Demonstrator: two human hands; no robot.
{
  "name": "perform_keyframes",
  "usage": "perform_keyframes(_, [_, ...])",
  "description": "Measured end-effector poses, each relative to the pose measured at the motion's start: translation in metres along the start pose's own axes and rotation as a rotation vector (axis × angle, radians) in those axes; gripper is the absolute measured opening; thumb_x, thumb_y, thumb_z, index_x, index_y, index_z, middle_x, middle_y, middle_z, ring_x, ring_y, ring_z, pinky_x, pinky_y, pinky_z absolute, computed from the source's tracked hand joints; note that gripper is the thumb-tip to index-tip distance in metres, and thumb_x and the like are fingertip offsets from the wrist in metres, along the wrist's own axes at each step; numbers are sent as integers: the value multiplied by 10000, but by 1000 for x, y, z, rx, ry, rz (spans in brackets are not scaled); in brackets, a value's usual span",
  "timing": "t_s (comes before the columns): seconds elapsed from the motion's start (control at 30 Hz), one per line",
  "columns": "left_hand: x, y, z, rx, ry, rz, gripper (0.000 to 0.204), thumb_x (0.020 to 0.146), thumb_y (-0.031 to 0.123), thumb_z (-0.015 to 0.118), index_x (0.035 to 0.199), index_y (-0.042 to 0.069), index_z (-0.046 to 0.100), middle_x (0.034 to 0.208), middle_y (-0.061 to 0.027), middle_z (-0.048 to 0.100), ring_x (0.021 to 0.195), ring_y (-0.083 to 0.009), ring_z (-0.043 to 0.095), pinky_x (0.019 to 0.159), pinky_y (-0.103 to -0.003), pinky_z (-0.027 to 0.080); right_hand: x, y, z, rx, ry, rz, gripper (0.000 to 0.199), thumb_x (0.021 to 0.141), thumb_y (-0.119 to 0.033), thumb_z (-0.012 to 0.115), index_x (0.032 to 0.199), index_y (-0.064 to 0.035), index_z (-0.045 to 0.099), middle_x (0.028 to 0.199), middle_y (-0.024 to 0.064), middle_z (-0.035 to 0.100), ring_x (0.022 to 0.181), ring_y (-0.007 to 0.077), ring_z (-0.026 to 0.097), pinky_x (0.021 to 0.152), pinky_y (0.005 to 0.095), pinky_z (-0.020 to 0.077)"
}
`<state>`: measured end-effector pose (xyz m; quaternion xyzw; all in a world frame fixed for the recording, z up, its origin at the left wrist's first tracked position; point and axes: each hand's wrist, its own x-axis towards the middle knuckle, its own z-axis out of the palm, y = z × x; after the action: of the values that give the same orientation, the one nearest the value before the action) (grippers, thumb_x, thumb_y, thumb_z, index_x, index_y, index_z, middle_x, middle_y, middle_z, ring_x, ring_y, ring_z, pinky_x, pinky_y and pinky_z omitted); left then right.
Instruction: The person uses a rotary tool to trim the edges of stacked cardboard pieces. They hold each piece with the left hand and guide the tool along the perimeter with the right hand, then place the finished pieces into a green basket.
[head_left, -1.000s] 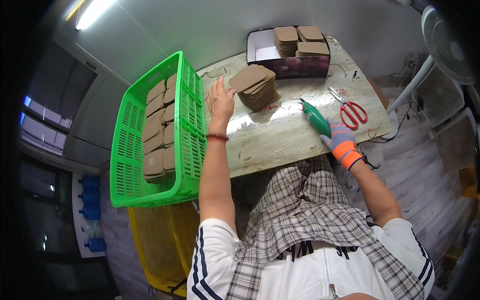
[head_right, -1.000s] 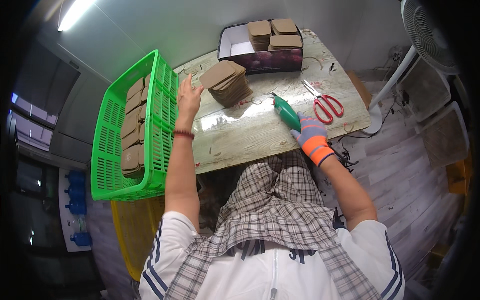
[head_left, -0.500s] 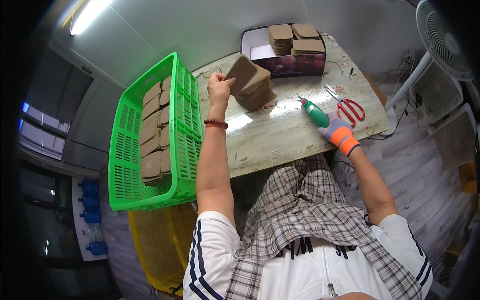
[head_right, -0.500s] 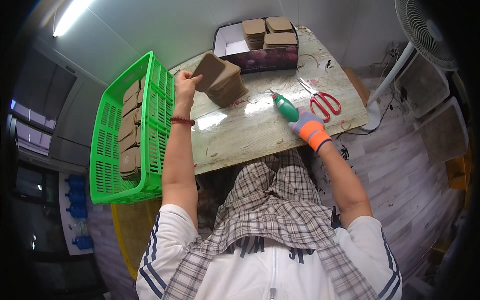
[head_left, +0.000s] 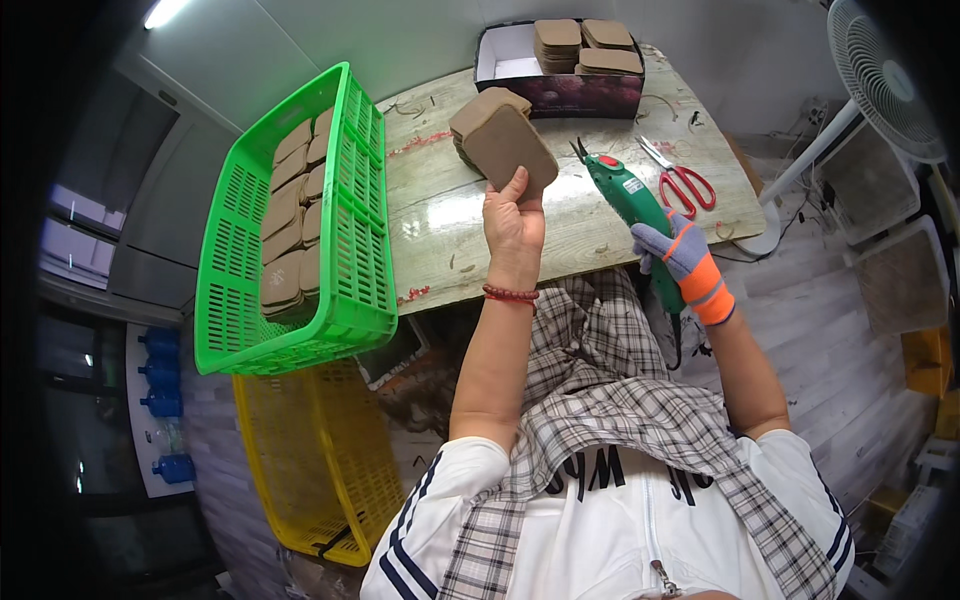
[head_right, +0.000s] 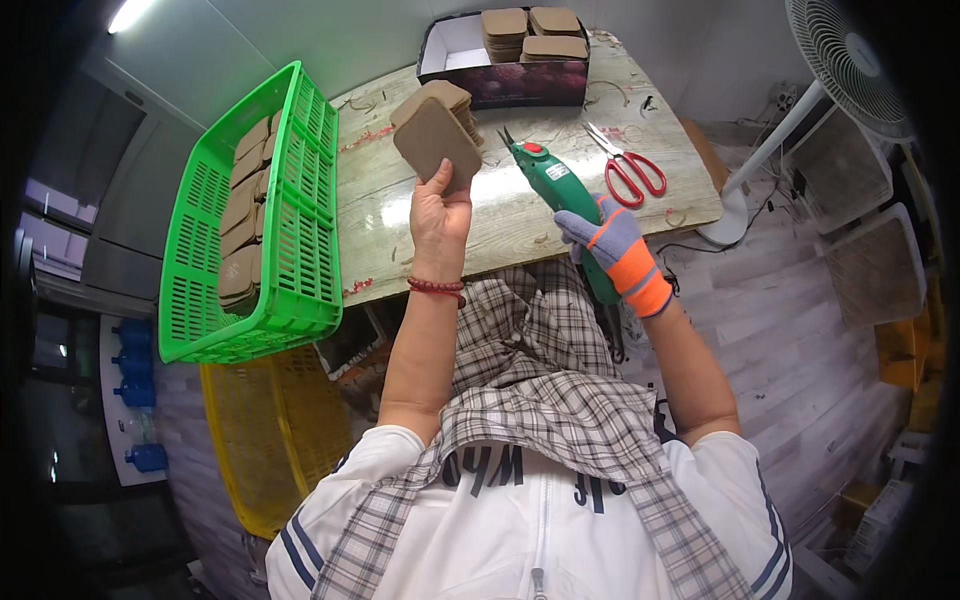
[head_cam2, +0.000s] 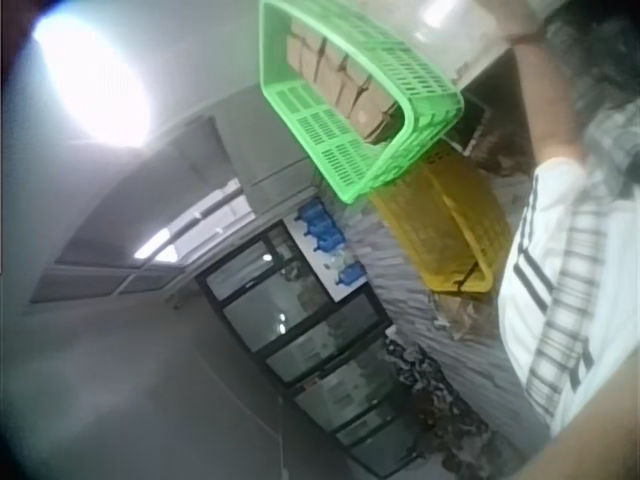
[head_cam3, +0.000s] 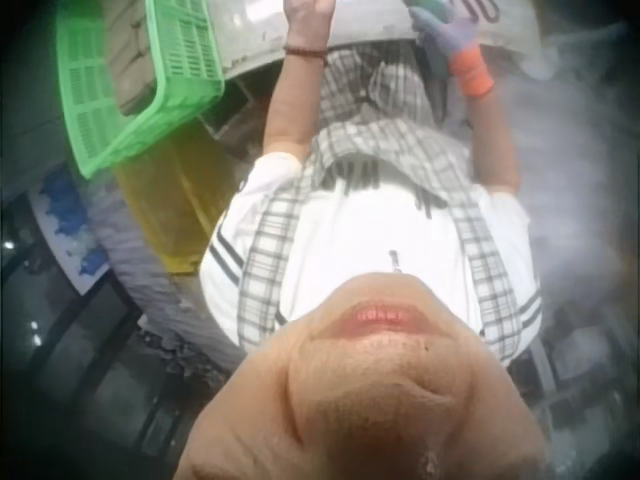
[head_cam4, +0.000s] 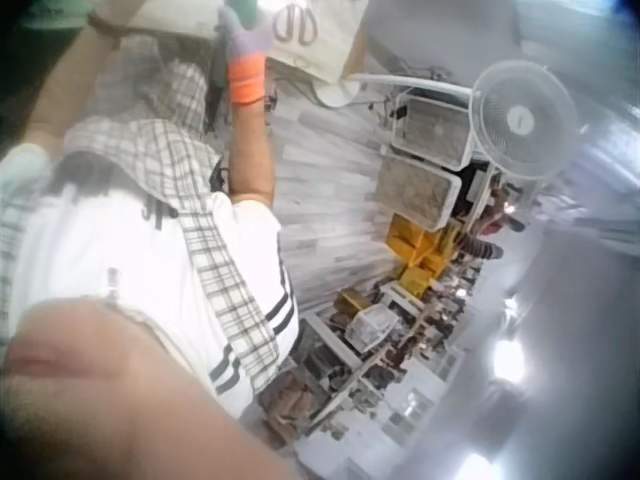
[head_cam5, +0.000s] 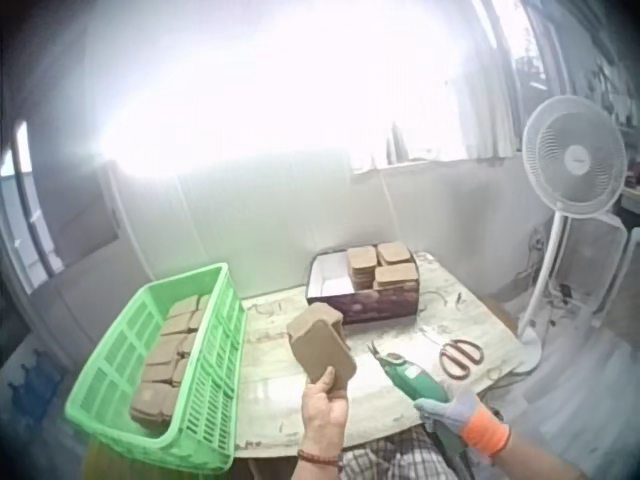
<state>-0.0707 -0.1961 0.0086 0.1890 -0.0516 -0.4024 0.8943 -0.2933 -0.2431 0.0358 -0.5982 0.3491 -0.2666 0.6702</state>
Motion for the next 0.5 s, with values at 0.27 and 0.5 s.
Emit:
perform_keyframes(0.27, [-17,-1,8,-32,-50,24,374,830,-94,577,1182,12,510,1175,-116,573,1097,-261,553,996,-392,463,-32,7,13,-46,64,-7,382,790,-283,740,975,7,573,602,-9,522,476,58,477,426,217,383])
perform_keyframes(0.5, [-22,-3,14,-25,-66,37,357,837,-94,566,1174,15,519,1182,-116,574,1097,-266,557,1000,-409,458,-40,-1,17,-66,13,-7,285,825,-240,700,947,-14,575,641,-6,562,503,56,508,456,217,403])
